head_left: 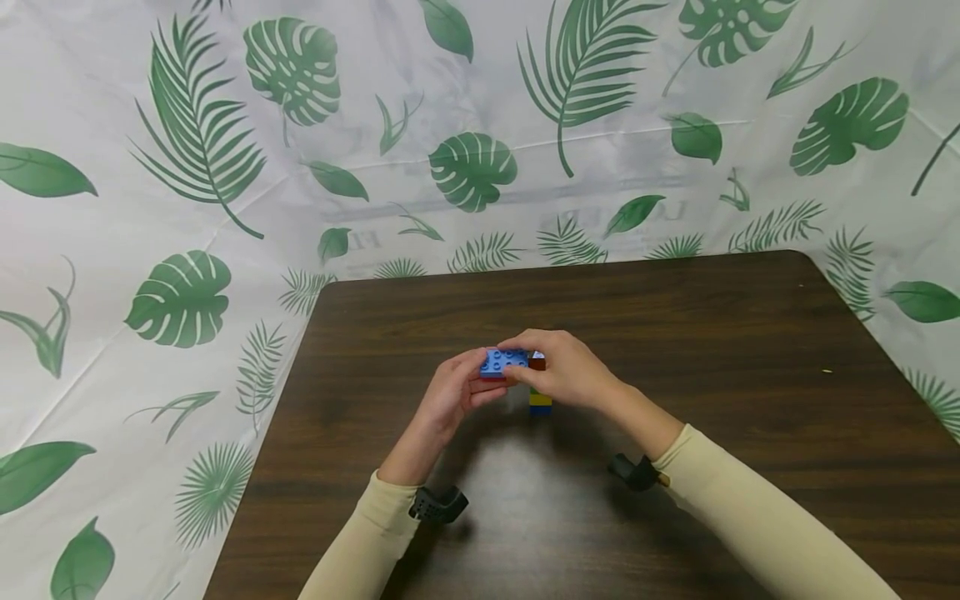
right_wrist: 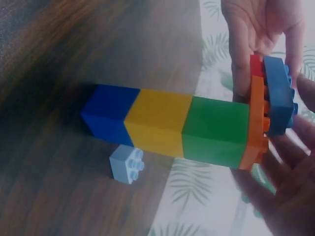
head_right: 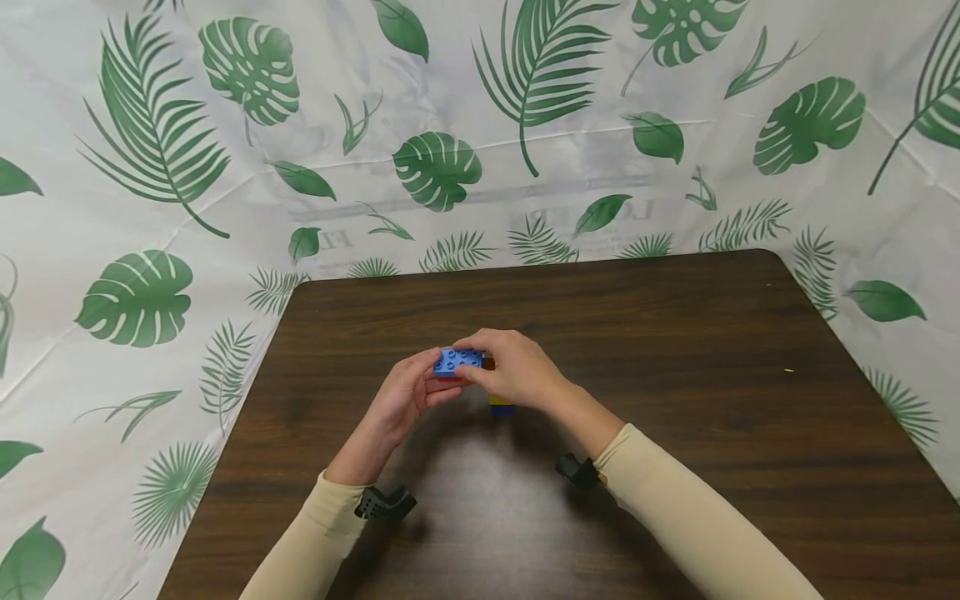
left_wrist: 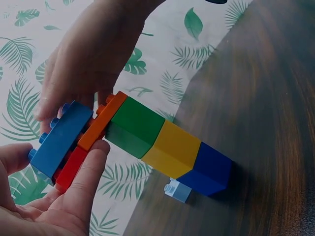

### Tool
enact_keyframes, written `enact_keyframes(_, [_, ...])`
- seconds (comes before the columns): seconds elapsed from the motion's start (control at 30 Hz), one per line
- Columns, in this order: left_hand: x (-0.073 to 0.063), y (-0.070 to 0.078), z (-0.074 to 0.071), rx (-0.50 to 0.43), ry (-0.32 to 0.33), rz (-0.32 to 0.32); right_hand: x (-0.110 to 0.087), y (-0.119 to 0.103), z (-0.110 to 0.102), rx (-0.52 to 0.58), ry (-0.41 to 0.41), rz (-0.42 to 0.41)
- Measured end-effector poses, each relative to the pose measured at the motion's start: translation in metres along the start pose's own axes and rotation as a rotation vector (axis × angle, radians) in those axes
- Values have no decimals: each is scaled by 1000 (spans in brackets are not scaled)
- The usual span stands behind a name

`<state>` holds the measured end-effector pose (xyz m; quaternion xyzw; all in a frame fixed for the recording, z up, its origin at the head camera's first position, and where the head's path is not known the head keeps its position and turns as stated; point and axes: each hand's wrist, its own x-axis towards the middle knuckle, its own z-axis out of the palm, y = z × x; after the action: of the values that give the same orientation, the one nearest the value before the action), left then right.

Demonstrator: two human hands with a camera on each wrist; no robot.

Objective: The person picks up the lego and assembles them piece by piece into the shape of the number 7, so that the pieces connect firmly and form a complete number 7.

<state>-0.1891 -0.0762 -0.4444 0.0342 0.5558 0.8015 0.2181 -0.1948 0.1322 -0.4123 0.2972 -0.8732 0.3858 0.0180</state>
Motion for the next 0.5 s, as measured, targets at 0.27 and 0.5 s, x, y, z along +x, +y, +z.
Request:
enact_keyframes(0.27, [2, 1, 1, 10, 35, -16, -1, 5, 5, 52, 33, 275])
enact_keyframes(0.5, [3, 2, 3, 10, 52, -21, 1, 11, 12, 214, -3, 326])
